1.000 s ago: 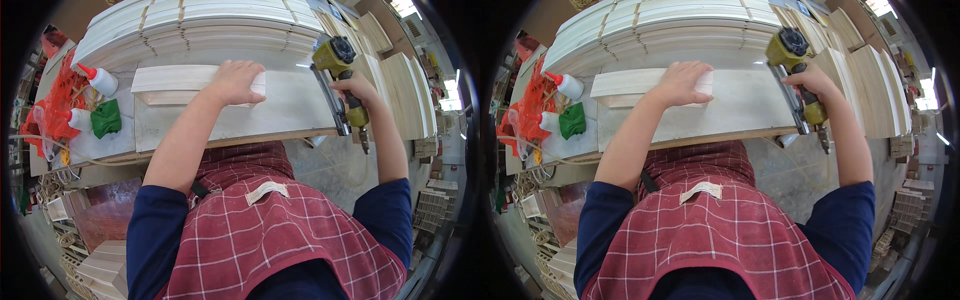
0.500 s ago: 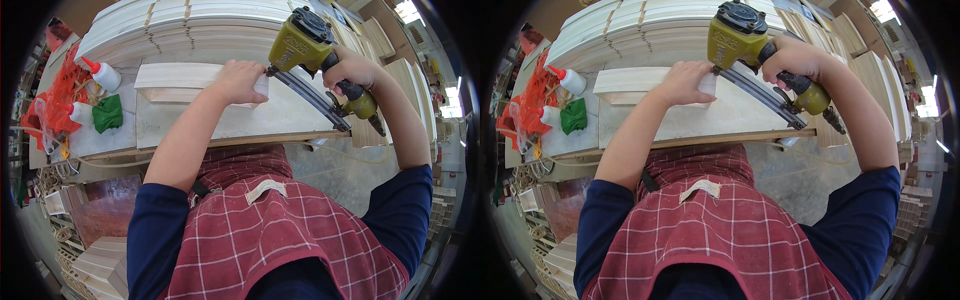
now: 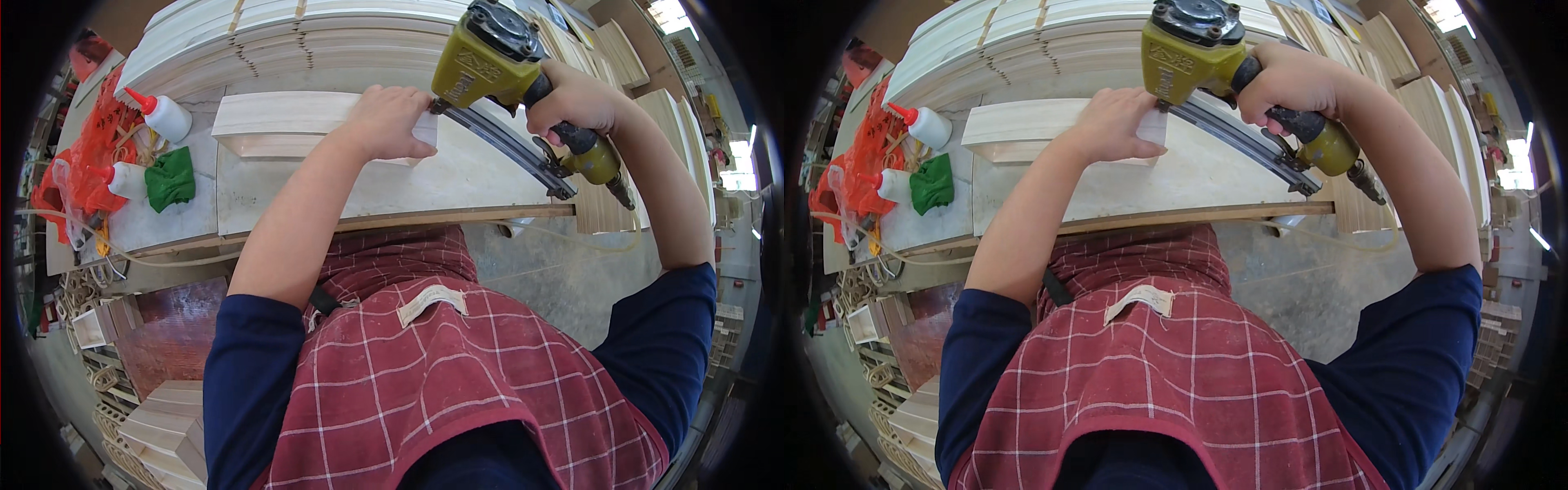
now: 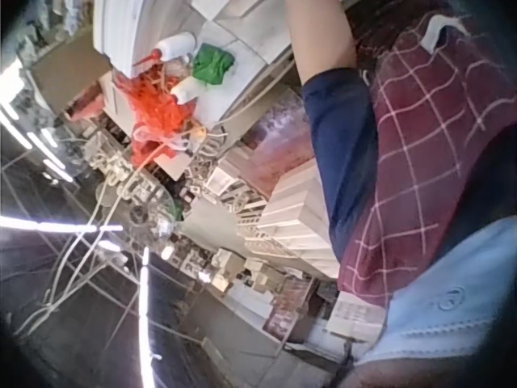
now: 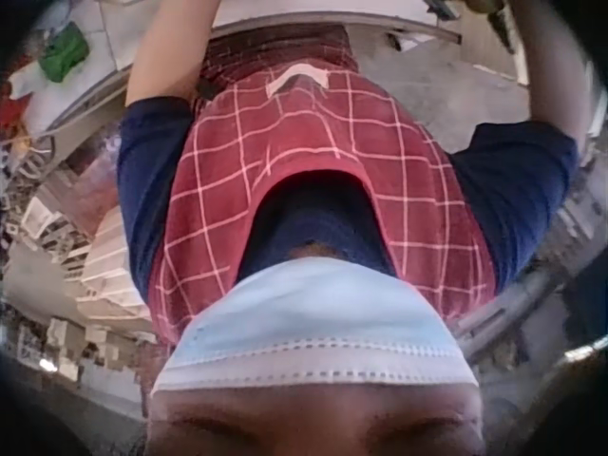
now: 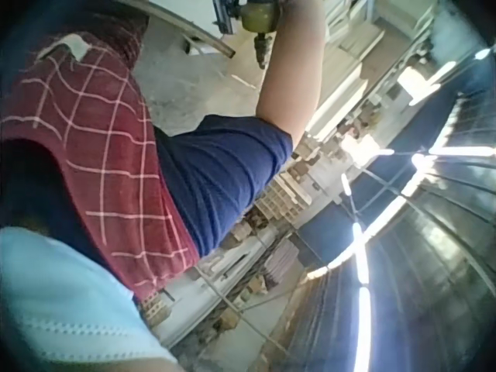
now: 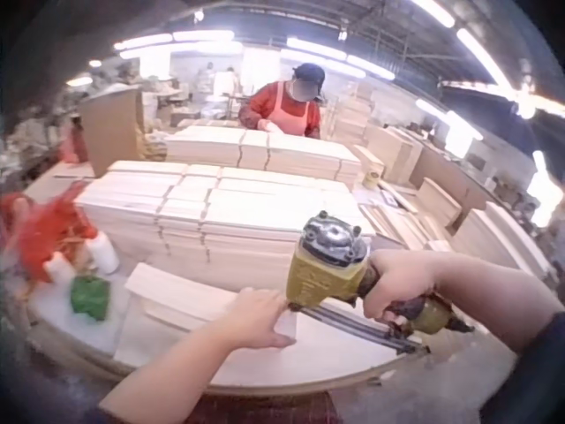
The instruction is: Assembling wooden box components using glue and a pneumatic nail gun.
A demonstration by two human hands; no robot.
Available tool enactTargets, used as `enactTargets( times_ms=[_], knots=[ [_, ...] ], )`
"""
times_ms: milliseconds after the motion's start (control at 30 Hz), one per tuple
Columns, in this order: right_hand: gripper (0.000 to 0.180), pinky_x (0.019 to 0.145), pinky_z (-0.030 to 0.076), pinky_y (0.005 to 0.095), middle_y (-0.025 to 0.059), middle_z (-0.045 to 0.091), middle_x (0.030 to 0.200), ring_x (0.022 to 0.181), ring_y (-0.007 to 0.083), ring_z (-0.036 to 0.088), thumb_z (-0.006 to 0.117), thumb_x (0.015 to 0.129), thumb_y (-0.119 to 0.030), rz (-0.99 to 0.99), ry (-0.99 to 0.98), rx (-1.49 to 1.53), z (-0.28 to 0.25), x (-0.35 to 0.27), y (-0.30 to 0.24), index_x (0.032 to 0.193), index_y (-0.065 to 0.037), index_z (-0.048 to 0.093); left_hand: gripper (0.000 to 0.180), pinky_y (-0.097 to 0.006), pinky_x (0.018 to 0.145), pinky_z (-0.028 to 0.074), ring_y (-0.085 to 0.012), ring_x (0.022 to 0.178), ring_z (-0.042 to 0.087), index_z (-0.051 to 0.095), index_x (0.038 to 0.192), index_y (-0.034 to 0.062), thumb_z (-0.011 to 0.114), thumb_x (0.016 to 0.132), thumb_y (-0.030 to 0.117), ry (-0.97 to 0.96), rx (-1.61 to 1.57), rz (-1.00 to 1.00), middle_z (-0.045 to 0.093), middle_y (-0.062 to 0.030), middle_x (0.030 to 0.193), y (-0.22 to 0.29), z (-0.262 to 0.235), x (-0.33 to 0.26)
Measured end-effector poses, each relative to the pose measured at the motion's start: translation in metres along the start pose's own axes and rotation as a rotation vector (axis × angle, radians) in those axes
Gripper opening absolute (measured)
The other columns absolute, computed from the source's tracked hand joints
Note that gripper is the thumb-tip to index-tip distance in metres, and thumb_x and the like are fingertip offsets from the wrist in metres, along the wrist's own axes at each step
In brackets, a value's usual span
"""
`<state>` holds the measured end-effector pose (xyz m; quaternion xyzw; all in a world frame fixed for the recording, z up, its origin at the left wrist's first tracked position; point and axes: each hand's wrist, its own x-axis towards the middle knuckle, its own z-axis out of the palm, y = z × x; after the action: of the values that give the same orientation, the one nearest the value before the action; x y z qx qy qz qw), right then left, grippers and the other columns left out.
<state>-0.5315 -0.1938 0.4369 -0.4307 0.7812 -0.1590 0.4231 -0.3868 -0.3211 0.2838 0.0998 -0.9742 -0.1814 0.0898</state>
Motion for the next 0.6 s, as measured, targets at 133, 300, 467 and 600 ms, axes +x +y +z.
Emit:
enactTargets(
  times_ms=[133,300,467,600],
  knots=[
    [0.020,0.038,0.041,0.0210,0.0061,0.051,0.054,0.042,0.0101,0.050,0.058,0.052,-0.004,-0.016,-0.005,-0.030,0.003,-0.003,-0.006,0.069,0.004,0.051,0.055,-0.036,0.079,0.037,-0.0257,0.096,0.051,0.048,0.103,0.0065,0.065,0.062,0.039,-0.003,0.013,-0.001,0.055,-0.0114,0.099,0.001,-0.001,-0.001],
    [0.022,0.039,0.042,0.0212,0.0063,0.052,0.054,0.042,0.0100,0.050,0.057,0.053,-0.005,-0.029,-0.016,-0.053,0.005,-0.018,-0.008,0.072,0.005,0.052,0.057,-0.034,0.084,0.034,-0.0213,0.103,0.048,0.049,0.109,0.0095,0.063,0.064,0.042,-0.115,0.045,-0.065,0.054,-0.0071,0.104,0.007,-0.007,0.001],
    [0.025,0.040,0.042,0.0213,0.0067,0.053,0.052,0.041,0.0103,0.050,0.057,0.051,-0.007,-0.011,-0.076,-0.129,0.011,-0.022,-0.003,0.071,0.005,0.053,0.058,-0.035,0.085,0.034,-0.0212,0.104,0.048,0.048,0.111,0.0104,0.063,0.064,0.042,-0.139,0.036,-0.085,0.054,-0.0073,0.105,0.007,-0.008,-0.002],
    [0.024,0.040,0.042,0.0212,0.0065,0.053,0.051,0.041,0.0103,0.050,0.057,0.050,-0.009,-0.003,-0.056,-0.124,0.013,-0.023,-0.004,0.070,0.005,0.053,0.058,-0.035,0.085,0.033,-0.0209,0.104,0.047,0.048,0.110,0.0103,0.063,0.065,0.042,-0.146,0.027,-0.095,0.054,-0.0072,0.105,0.007,-0.009,-0.002]
  ],
)
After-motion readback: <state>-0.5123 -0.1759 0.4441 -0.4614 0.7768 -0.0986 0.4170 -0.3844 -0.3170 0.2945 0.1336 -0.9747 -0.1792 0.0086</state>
